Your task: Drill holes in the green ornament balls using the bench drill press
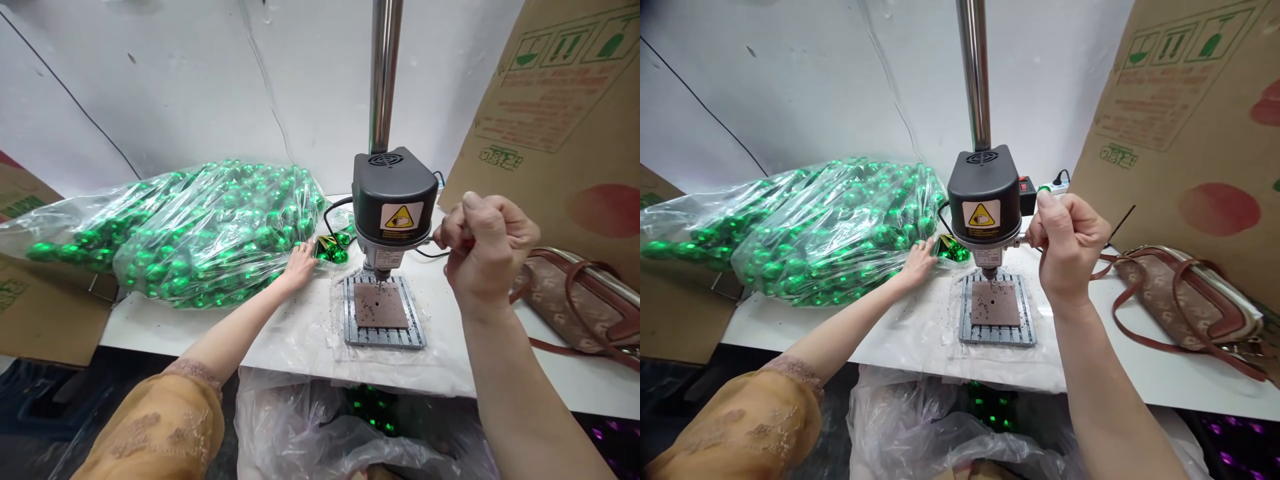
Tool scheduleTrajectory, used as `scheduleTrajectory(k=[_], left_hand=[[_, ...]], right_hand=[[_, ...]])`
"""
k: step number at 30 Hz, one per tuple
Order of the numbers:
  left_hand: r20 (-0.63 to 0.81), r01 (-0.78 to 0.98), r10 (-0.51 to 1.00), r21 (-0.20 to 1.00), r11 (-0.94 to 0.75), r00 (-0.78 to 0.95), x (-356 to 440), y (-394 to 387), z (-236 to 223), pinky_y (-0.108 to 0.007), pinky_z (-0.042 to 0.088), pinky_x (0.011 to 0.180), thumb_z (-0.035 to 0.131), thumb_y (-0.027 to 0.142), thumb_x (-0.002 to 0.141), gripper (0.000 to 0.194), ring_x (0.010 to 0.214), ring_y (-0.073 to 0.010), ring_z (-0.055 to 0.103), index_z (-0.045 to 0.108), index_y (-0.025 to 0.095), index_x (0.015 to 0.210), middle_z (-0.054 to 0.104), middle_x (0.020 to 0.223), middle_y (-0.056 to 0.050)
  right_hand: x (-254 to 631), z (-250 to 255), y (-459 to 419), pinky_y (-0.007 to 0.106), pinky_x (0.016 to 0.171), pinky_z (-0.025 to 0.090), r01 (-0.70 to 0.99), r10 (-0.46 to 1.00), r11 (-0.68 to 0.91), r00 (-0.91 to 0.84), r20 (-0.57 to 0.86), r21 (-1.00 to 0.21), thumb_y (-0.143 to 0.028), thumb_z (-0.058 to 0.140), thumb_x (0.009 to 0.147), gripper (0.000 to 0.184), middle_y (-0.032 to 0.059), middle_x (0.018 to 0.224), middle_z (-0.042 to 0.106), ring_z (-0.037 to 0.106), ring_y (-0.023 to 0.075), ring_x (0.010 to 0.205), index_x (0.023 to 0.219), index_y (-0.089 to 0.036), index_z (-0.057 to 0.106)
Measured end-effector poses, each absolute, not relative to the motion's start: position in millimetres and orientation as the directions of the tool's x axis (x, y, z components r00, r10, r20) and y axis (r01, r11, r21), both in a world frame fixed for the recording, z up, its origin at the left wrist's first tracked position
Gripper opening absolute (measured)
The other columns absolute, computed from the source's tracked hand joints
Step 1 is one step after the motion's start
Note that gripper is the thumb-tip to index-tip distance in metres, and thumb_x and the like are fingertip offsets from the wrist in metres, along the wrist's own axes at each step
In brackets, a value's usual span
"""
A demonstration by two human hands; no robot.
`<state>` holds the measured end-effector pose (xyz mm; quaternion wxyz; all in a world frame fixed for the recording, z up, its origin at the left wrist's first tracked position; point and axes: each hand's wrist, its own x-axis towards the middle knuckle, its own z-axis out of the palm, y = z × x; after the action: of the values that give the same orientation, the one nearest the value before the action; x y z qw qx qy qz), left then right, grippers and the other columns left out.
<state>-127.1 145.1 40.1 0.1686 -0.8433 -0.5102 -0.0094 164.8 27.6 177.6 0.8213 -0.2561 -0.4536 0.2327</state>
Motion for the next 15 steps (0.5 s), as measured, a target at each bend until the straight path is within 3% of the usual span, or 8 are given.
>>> scheduleTrajectory(k=[4,6,8,11,15], left_hand=[[0.301,0.816,0.76,-0.274,-0.509,0.576,-126,136,23,-0.066,0.028,0.12,0.056,0.005,0.085,0.018,0.15,-0.0382,0.035,0.069,0.016,0.089,0.049,0.153,-0.017],[0.302,0.731,0.666,-0.232,-0.642,0.682,-118,135,17,-0.061,0.029,0.123,0.053,0.005,0.086,0.02,0.151,-0.034,0.035,0.068,0.016,0.095,0.055,0.147,-0.016],[0.277,0.71,0.66,-0.152,-0.688,0.699,-102,137,12,-0.052,0.037,0.119,0.051,0.008,0.09,0.026,0.145,-0.0301,0.044,0.067,0.018,0.108,0.058,0.14,-0.015],[0.233,0.842,0.816,-0.021,-0.54,0.529,-73,147,9,-0.048,0.046,0.106,0.051,0.02,0.096,0.031,0.126,-0.0298,0.056,0.064,0.021,0.124,0.063,0.127,-0.016],[0.211,0.899,0.884,0.043,-0.436,0.418,-43,164,11,-0.055,0.041,0.104,0.065,0.019,0.089,0.033,0.119,-0.0344,0.056,0.067,0.022,0.121,0.064,0.12,-0.016]], right_hand=[[163,179,27,0.028,0.04,0.027,-0.153,0.611,0.762,0.492,0.62,-0.629,-0.029,0.068,0.079,0.044,-0.0079,0.04,0.038,0.035,0.0056,0.037,0.049,-0.021,0.037],[163,179,27,0.028,0.04,0.028,-0.148,0.611,0.761,0.492,0.62,-0.632,-0.029,0.067,0.079,0.043,-0.0079,0.04,0.038,0.035,0.0057,0.036,0.05,-0.021,0.037],[163,179,26,0.028,0.04,0.028,-0.146,0.612,0.76,0.491,0.62,-0.634,-0.029,0.067,0.08,0.043,-0.008,0.04,0.038,0.035,0.0059,0.036,0.05,-0.021,0.037],[163,180,26,0.028,0.04,0.028,-0.142,0.615,0.755,0.493,0.616,-0.64,-0.029,0.067,0.08,0.044,-0.0082,0.04,0.038,0.034,0.0055,0.037,0.049,-0.021,0.036],[164,180,25,0.028,0.04,0.028,-0.138,0.615,0.753,0.497,0.612,-0.644,-0.029,0.068,0.079,0.045,-0.0085,0.039,0.037,0.034,0.0057,0.036,0.049,-0.021,0.035]])
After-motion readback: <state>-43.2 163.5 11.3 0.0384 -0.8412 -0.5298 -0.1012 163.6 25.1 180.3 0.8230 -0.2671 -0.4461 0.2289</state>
